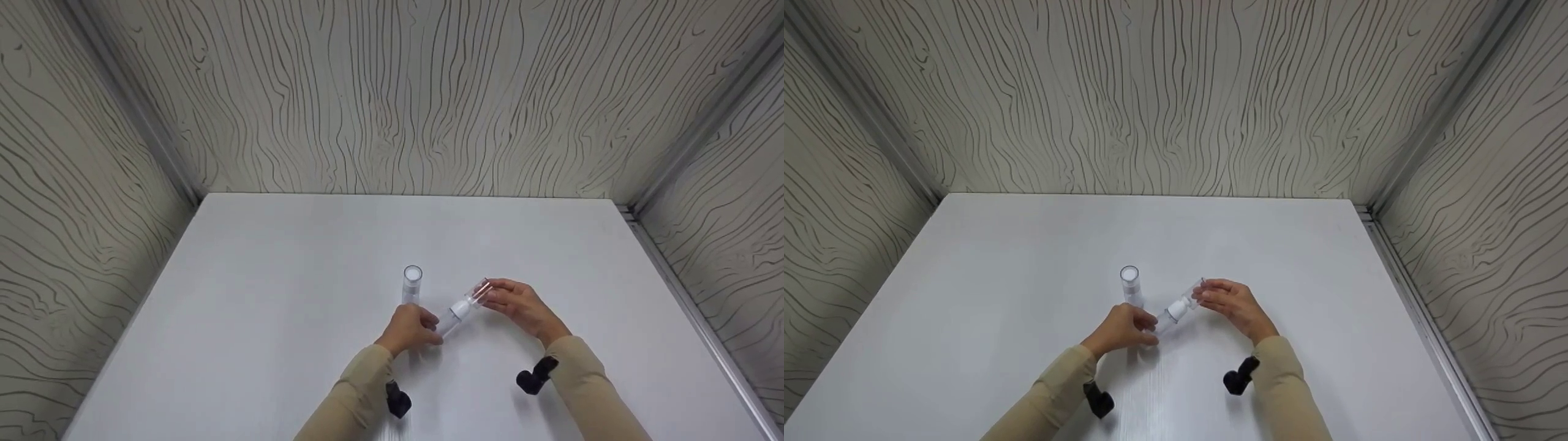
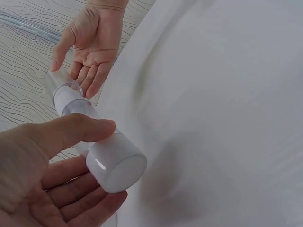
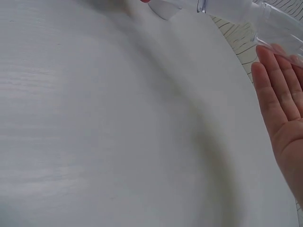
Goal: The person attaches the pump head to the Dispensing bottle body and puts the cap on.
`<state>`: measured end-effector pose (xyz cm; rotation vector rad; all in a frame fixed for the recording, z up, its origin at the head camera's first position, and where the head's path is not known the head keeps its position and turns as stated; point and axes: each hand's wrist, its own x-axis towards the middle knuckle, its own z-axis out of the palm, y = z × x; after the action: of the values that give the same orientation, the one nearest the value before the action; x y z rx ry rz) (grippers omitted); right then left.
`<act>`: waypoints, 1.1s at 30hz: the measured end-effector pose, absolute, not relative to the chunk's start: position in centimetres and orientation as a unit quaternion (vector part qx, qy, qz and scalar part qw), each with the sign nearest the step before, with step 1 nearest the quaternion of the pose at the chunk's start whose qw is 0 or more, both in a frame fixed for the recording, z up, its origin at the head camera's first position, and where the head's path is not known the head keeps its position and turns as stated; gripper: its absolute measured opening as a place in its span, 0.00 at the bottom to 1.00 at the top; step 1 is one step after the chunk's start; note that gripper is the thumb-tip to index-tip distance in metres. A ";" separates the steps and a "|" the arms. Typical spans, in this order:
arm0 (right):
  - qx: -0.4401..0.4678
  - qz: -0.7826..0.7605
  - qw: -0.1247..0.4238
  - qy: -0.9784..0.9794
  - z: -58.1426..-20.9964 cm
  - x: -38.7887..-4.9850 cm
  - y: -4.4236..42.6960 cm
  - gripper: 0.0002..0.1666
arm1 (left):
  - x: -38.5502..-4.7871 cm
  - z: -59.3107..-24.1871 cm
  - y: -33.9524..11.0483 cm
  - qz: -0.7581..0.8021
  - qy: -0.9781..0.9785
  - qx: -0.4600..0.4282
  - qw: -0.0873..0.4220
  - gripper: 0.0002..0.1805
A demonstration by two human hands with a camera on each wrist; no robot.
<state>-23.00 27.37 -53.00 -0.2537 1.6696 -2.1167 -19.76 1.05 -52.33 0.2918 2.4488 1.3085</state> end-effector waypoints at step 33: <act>-0.094 -0.700 0.253 0.662 -53.3 -22.7 25.8 0.14 | -19.5 -52.6 1.6 0.464 0.867 0.126 0.131 0.19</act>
<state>-22.72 25.81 -53.34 -0.2548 1.7995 -1.9019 -19.55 1.59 -52.58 0.3648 2.5184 1.3479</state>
